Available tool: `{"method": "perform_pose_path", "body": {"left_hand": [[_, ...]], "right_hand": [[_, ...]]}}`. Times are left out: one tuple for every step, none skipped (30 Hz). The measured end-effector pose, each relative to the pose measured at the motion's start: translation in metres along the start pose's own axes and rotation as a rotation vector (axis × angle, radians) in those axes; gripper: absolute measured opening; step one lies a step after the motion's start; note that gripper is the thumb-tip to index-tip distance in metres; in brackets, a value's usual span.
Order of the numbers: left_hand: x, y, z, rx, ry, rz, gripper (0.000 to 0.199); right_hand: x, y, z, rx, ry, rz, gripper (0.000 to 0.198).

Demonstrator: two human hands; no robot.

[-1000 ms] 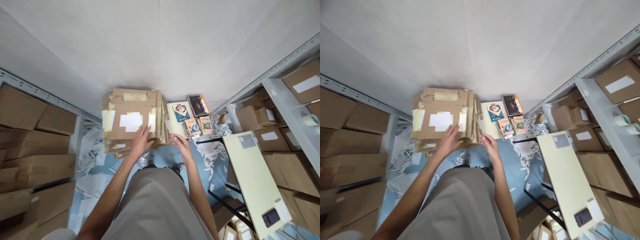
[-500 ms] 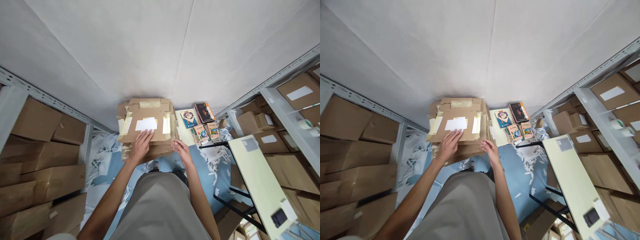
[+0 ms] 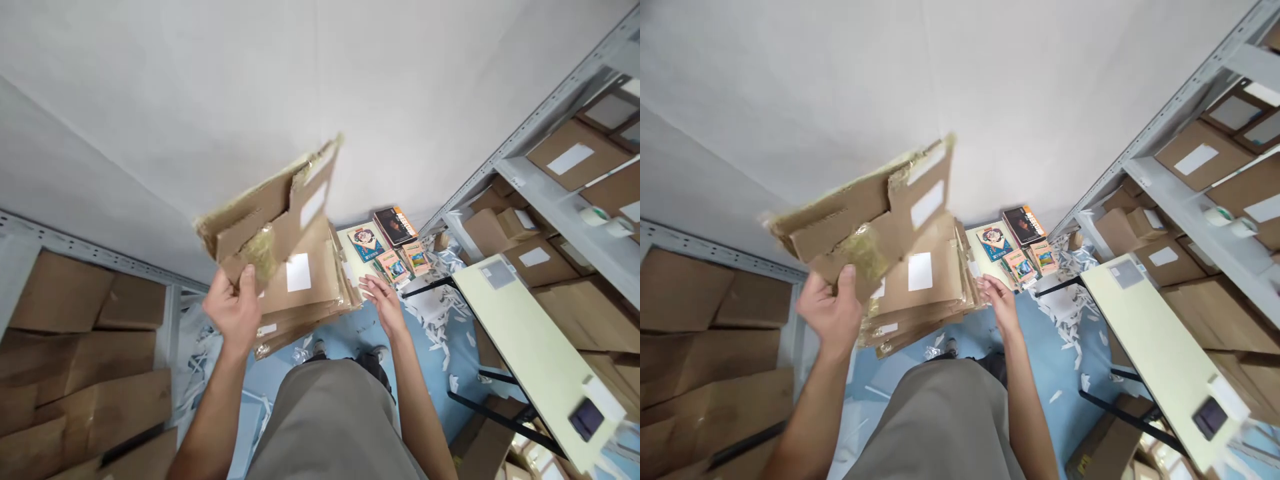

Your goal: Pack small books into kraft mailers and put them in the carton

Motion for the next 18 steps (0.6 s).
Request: {"method": "perform_pose_path", "body": {"left_hand": [[0.006, -0.012, -0.002, 0.043, 0.054, 0.024, 0.037], [0.015, -0.027, -0.004, 0.093, 0.114, 0.072, 0.040], [0.025, -0.044, -0.004, 0.146, 0.188, 0.137, 0.043], [0.038, -0.062, -0.005, 0.191, 0.265, 0.217, 0.047], [0.054, -0.080, -0.006, 0.224, 0.343, 0.301, 0.050], [0.072, -0.098, -0.007, 0.242, 0.417, 0.384, 0.053], [0.091, -0.116, -0.010, 0.249, 0.484, 0.465, 0.056], [0.111, -0.132, -0.013, 0.248, 0.542, 0.542, 0.059], [0.131, -0.149, -0.018, 0.242, 0.588, 0.616, 0.062], [0.153, -0.167, -0.024, 0.233, 0.621, 0.691, 0.064], [0.174, -0.185, -0.030, 0.223, 0.644, 0.766, 0.066], [0.195, -0.203, -0.038, 0.216, 0.660, 0.835, 0.068], [0.217, -0.223, -0.045, 0.211, 0.672, 0.902, 0.069], [0.240, -0.243, -0.053, 0.209, 0.680, 0.965, 0.071], [0.262, -0.264, -0.061, 0.211, 0.684, 1.016, 0.072], [0.285, -0.284, -0.069, 0.216, 0.683, 1.058, 0.074], [0.307, -0.304, -0.077, 0.223, 0.676, 1.094, 0.075], [0.330, -0.322, -0.085, 0.228, 0.667, 1.132, 0.076]], "right_hand": [[-0.005, 0.017, 0.008, 0.002, 0.043, -0.038, 0.050], [-0.010, 0.037, 0.016, 0.007, 0.094, -0.090, 0.050], [-0.014, 0.061, 0.025, 0.017, 0.151, -0.158, 0.052], [-0.018, 0.088, 0.034, 0.035, 0.206, -0.240, 0.055], [-0.021, 0.118, 0.042, 0.059, 0.253, -0.328, 0.059], [-0.022, 0.150, 0.049, 0.087, 0.284, -0.415, 0.064], [-0.021, 0.182, 0.055, 0.111, 0.302, -0.487, 0.069], [-0.020, 0.213, 0.061, 0.124, 0.307, -0.537, 0.072], [-0.017, 0.242, 0.066, 0.122, 0.306, -0.566, 0.072], [-0.012, 0.269, 0.070, 0.104, 0.302, -0.575, 0.070], [-0.007, 0.295, 0.074, 0.073, 0.295, -0.572, 0.067], [-0.002, 0.320, 0.078, 0.034, 0.283, -0.566, 0.062], [0.005, 0.343, 0.081, -0.007, 0.271, -0.567, 0.057], [0.012, 0.367, 0.084, -0.044, 0.258, -0.580, 0.053], [0.019, 0.390, 0.086, -0.074, 0.247, -0.606, 0.050], [0.028, 0.414, 0.088, -0.097, 0.241, -0.643, 0.048], [0.036, 0.437, 0.090, -0.111, 0.239, -0.688, 0.047], [0.045, 0.460, 0.092, -0.119, 0.241, -0.735, 0.047]]}}
Point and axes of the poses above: each hand's wrist, its own x-axis away from the middle knuckle, its own y-axis out of the back of the hand, z = x × y, the point moved 7 cm from there along -x, towards the middle knuckle, and after that the axes turned 14 degrees about -z, right-handed, at the moved point
